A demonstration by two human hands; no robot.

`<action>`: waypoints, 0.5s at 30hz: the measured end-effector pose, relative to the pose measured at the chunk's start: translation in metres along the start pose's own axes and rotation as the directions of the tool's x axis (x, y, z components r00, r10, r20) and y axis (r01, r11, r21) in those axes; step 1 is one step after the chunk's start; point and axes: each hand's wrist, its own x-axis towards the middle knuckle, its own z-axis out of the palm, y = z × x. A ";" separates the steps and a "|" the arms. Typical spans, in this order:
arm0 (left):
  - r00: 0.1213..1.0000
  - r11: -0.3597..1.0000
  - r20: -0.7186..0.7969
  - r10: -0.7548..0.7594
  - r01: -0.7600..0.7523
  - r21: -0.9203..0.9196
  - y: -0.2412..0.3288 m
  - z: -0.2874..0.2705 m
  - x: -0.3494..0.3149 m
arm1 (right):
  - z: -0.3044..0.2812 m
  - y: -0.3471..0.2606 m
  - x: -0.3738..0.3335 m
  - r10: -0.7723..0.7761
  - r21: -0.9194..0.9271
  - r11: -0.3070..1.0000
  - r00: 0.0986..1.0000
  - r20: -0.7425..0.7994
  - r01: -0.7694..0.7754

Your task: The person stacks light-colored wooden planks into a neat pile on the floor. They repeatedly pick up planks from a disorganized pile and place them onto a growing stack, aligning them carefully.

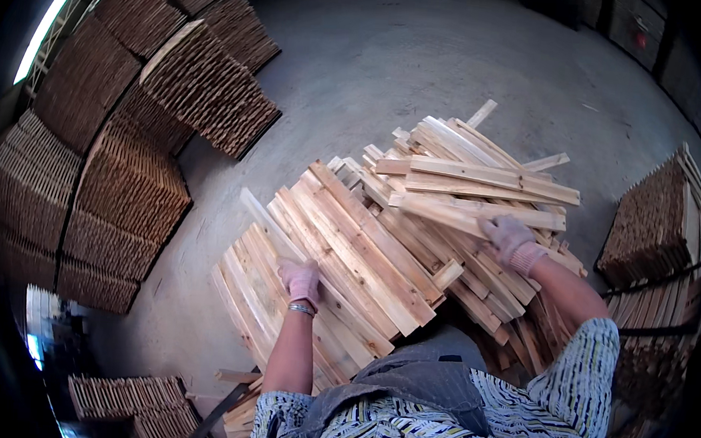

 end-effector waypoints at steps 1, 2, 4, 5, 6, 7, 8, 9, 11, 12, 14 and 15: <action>0.983 0.960 0.185 -0.011 0.062 -0.275 -0.011 -0.007 0.010 | -0.017 0.001 -0.012 0.027 0.050 0.998 1.000 -0.015 -0.026; 0.940 0.839 0.340 0.032 0.160 -0.520 -0.028 -0.017 0.027 | -0.024 0.000 -0.018 -0.001 0.114 0.993 0.997 -0.077 0.009; 0.891 0.482 0.401 0.212 0.261 -0.836 -0.044 -0.029 0.037 | -0.036 -0.009 -0.026 -0.024 0.245 0.967 0.978 -0.209 0.076; 0.902 0.373 0.378 0.206 0.285 -0.883 -0.046 -0.036 0.035 | -0.042 -0.024 -0.019 -0.122 0.312 0.924 0.945 -0.303 0.219; 0.900 0.265 0.375 0.223 0.314 -0.912 -0.017 -0.049 0.015 | -0.051 -0.044 -0.014 -0.180 0.360 0.871 0.898 -0.401 0.335; 0.899 0.154 0.371 0.232 0.342 -0.927 0.006 -0.069 -0.005 | -0.065 -0.071 -0.010 -0.204 0.404 0.819 0.864 -0.460 0.408; 0.893 0.112 0.289 0.344 0.267 -0.957 0.020 -0.096 -0.020 | -0.083 -0.112 -0.001 -0.228 0.479 0.726 0.830 -0.509 0.493; 0.868 0.056 0.203 0.453 0.200 -0.978 0.034 -0.118 -0.033 | -0.099 -0.152 0.006 -0.235 0.550 0.620 0.801 -0.550 0.559; 0.835 -0.033 0.082 0.545 0.119 -0.992 0.058 -0.162 -0.060 | -0.125 -0.225 0.018 -0.232 0.693 0.319 0.762 -0.605 0.647; 0.805 -0.073 0.025 0.592 0.084 -0.994 0.070 -0.176 -0.070 | -0.133 -0.256 0.023 -0.219 0.692 0.154 0.707 -0.672 0.706; 0.757 -0.144 -0.109 0.644 -0.020 -0.989 0.073 -0.199 -0.093 | -0.145 -0.300 0.022 -0.261 0.712 0.141 0.720 -0.644 0.688; 0.744 -0.185 -0.159 0.649 -0.048 -0.982 0.069 -0.203 -0.100 | -0.143 -0.321 0.022 -0.260 0.697 0.112 0.698 -0.667 0.708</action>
